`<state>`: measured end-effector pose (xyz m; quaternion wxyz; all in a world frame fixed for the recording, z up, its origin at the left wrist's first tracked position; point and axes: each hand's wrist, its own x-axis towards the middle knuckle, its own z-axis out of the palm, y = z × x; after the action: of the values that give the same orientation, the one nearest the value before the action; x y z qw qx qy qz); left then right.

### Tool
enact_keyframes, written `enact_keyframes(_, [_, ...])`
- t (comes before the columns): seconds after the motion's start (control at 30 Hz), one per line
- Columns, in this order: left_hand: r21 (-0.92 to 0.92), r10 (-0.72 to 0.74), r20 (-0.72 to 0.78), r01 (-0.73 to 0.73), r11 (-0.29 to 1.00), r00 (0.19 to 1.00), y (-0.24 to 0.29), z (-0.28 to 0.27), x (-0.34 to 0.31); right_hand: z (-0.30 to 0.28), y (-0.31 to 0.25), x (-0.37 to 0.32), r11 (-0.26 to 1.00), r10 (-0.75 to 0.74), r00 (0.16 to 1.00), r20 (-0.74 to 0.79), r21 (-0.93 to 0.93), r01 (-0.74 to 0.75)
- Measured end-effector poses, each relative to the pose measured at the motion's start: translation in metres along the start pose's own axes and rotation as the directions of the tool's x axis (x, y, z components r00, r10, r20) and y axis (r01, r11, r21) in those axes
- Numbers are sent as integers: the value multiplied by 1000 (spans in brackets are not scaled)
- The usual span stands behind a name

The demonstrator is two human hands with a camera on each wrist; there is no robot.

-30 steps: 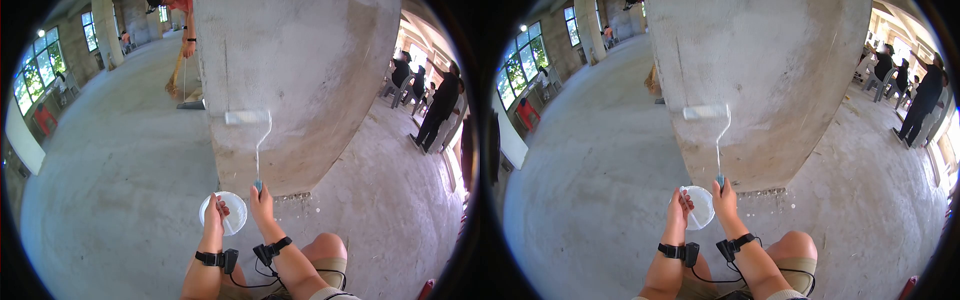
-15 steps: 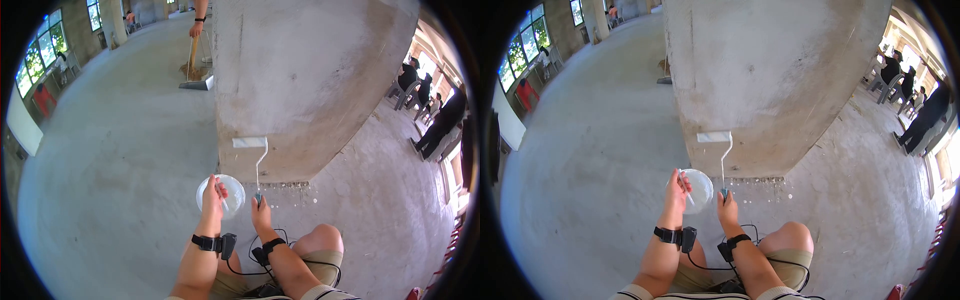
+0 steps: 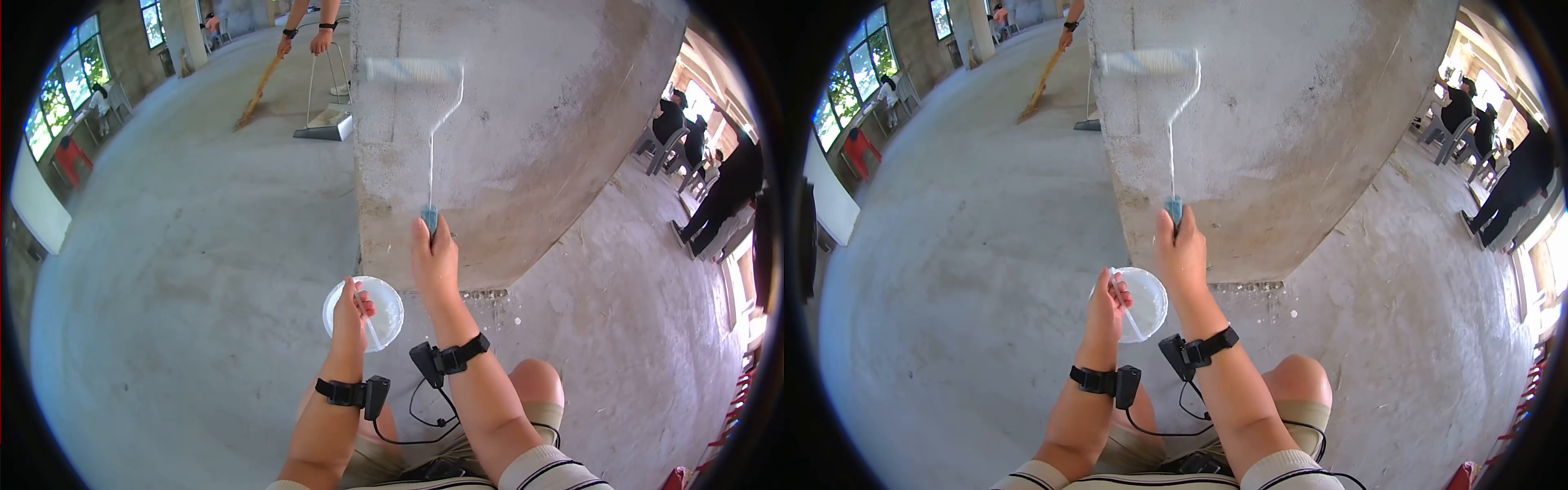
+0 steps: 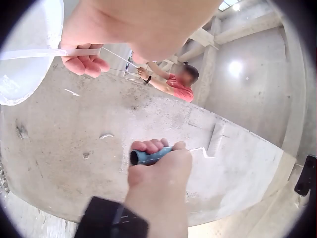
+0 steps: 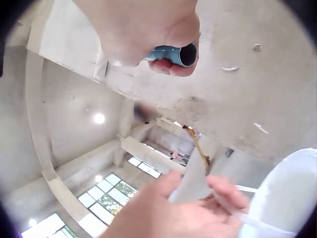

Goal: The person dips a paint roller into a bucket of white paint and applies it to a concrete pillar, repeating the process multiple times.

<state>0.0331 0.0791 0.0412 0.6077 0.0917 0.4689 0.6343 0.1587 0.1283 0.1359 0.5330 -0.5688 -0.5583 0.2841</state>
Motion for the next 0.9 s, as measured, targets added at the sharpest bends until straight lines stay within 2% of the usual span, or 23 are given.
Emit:
enact_keyframes(0.1, [17,-8,-25,9,1000,1000,2,1,-2,2,41,-18,997,-13,1000,1,-72,13])
enact_keyframes(0.37, [24,-25,-41,26,999,999,0,-2,1,10,164,-102,955,90,996,-12,-281,-90])
enact_keyframes(0.43, [21,-20,-38,21,1000,999,1,-2,2,8,181,-113,933,221,975,33,-297,-201])
enact_keyframes(0.47, [24,-23,-51,24,999,998,2,-2,2,8,184,-114,936,216,976,33,-293,-197])
enact_keyframes(0.67, [16,-26,-62,27,1000,998,0,-4,2,5,150,-102,944,180,982,63,-292,-154])
enact_keyframes(0.7, [15,-22,-46,23,1000,999,-1,-4,2,6,143,-96,957,135,989,56,-266,-116])
enact_keyframes(0.77, [31,-16,-52,18,999,999,0,-2,2,8,118,-78,969,90,995,47,-237,-76])
enact_keyframes(0.83, [51,-12,-67,16,999,998,0,-3,3,6,74,-55,992,-5,1000,23,-125,8])
enact_keyframes(0.9, [-26,-8,-7,8,1000,1000,-4,-8,7,6,39,-34,996,-39,998,41,-84,42])
